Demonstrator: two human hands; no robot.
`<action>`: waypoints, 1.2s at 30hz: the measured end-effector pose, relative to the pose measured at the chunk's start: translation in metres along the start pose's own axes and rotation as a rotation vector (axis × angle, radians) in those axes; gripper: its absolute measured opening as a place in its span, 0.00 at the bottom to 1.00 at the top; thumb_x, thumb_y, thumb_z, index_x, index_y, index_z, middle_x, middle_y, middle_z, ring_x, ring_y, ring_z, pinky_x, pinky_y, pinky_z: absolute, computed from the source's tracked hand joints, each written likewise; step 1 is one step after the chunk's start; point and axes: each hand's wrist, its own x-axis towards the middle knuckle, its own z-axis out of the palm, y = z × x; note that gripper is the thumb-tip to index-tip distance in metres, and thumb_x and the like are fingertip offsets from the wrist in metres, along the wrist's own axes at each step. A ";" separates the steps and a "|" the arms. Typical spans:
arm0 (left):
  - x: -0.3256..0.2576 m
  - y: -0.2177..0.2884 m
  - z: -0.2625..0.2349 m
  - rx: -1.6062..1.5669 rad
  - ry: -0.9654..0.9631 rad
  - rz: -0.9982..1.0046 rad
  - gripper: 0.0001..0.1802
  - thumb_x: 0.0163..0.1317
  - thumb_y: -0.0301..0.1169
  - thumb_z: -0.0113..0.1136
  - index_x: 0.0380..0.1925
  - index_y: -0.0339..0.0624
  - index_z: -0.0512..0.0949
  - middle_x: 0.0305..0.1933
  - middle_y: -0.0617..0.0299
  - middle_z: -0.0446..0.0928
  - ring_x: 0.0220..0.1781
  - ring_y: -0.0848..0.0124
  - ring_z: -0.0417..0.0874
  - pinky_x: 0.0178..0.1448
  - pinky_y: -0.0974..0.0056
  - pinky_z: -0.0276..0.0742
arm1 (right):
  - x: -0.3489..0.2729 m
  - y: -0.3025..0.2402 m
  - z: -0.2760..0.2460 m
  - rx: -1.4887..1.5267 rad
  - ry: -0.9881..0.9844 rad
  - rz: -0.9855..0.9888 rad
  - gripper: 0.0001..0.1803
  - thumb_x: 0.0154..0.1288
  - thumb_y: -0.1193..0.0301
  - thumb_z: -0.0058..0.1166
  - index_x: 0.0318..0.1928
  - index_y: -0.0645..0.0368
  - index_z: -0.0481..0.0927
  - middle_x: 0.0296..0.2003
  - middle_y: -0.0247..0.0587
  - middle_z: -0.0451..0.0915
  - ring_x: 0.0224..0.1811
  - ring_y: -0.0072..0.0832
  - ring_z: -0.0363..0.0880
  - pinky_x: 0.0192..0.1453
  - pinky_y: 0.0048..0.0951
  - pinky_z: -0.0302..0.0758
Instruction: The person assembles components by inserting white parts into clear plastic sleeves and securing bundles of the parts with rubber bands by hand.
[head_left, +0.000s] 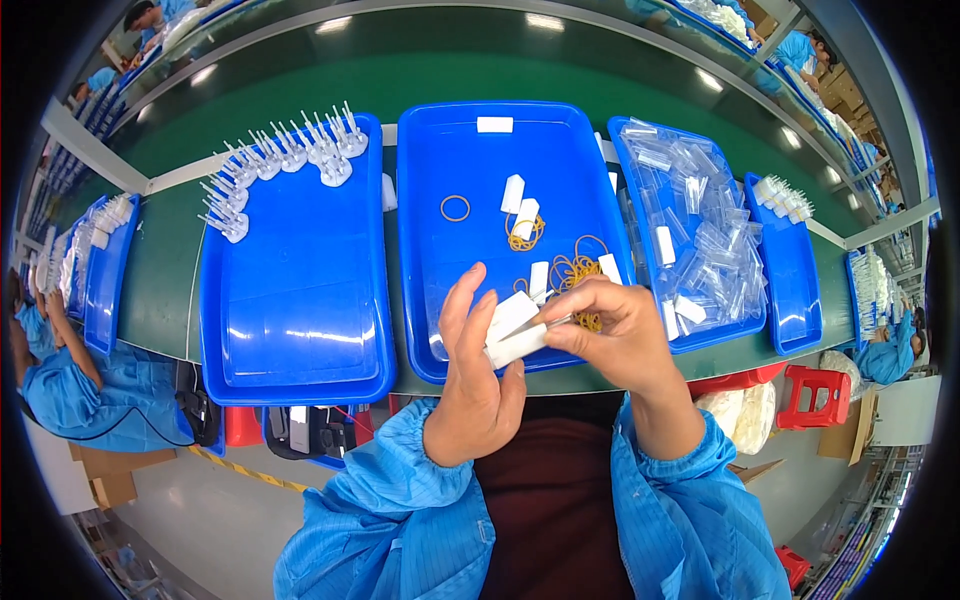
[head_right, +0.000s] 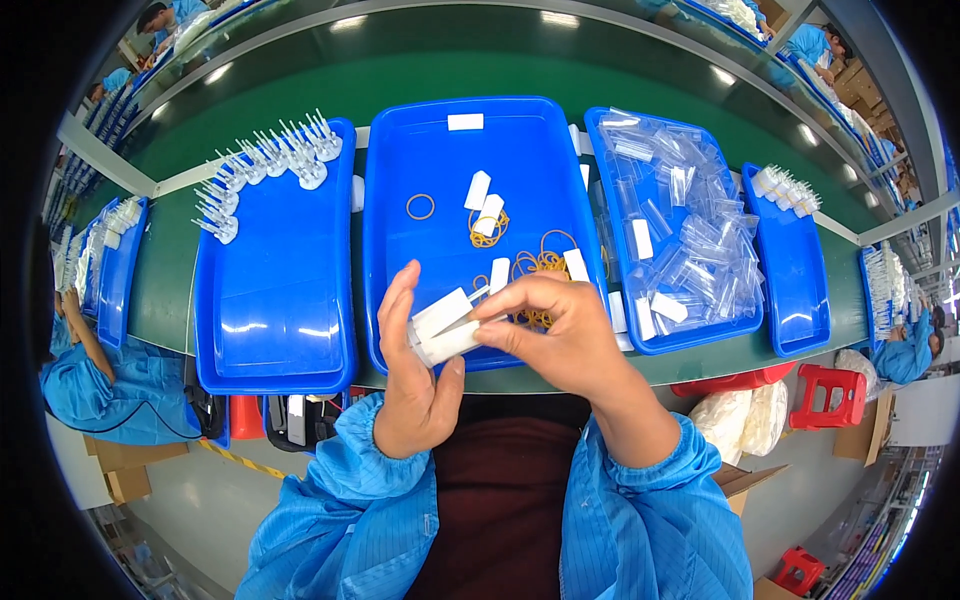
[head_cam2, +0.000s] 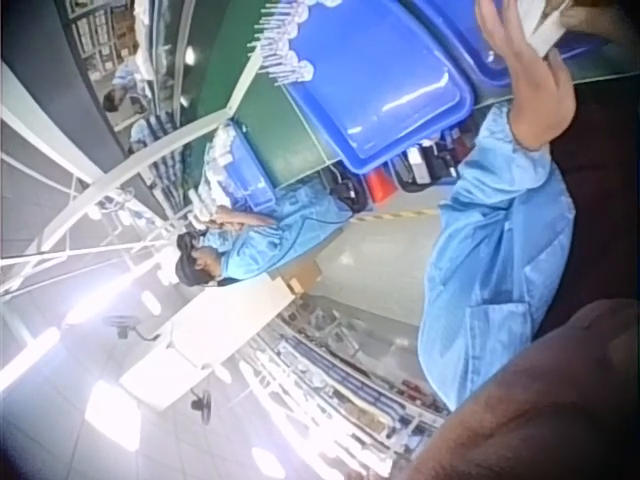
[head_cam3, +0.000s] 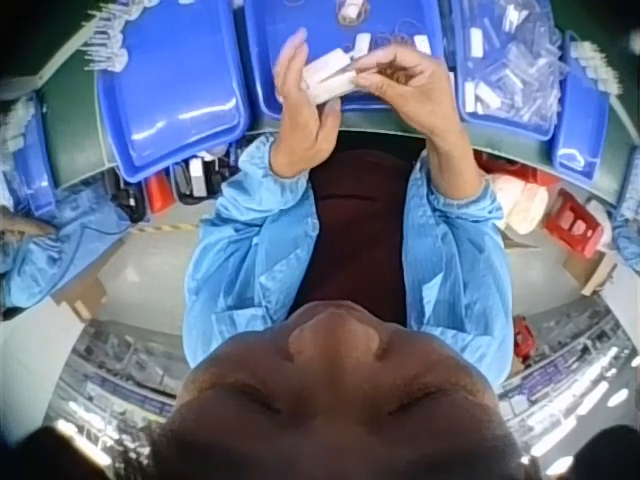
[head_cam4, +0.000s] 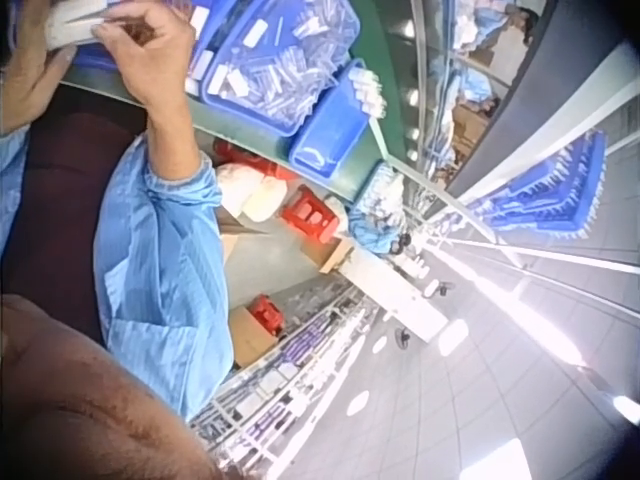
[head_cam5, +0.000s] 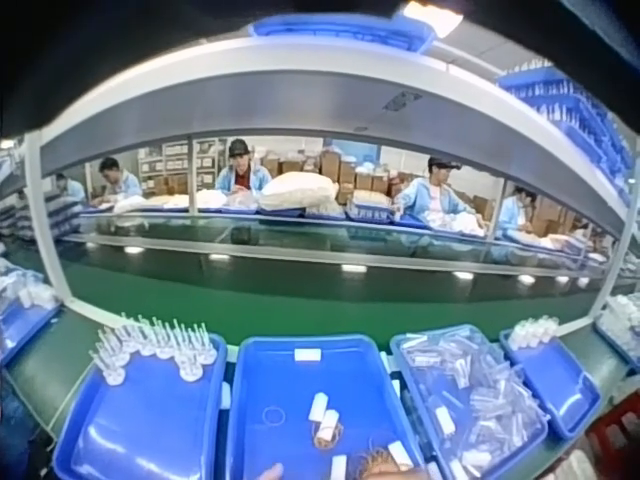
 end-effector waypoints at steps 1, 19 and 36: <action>-0.002 -0.003 0.002 0.000 -0.001 0.001 0.43 0.41 0.10 0.47 0.63 0.40 0.49 0.66 0.34 0.45 0.68 0.40 0.49 0.68 0.44 0.46 | -0.001 0.000 0.004 0.000 0.001 -0.001 0.09 0.52 0.76 0.63 0.35 0.64 0.81 0.32 0.42 0.81 0.35 0.24 0.81 0.41 0.22 0.76; 0.003 0.008 -0.013 -0.367 -0.075 -0.213 0.18 0.59 0.27 0.56 0.48 0.36 0.65 0.56 0.45 0.65 0.55 0.61 0.69 0.53 0.64 0.68 | -0.015 -0.016 0.010 -0.260 -0.034 -0.362 0.15 0.49 0.73 0.66 0.38 0.57 0.77 0.36 0.38 0.81 0.38 0.29 0.81 0.44 0.28 0.72; 0.010 0.002 0.003 -0.320 -0.249 -0.296 0.15 0.53 0.21 0.57 0.42 0.36 0.68 0.55 0.46 0.68 0.52 0.60 0.74 0.53 0.62 0.70 | -0.033 -0.014 0.000 -0.236 0.156 -0.094 0.08 0.52 0.74 0.61 0.34 0.54 0.78 0.32 0.33 0.80 0.35 0.27 0.78 0.45 0.27 0.67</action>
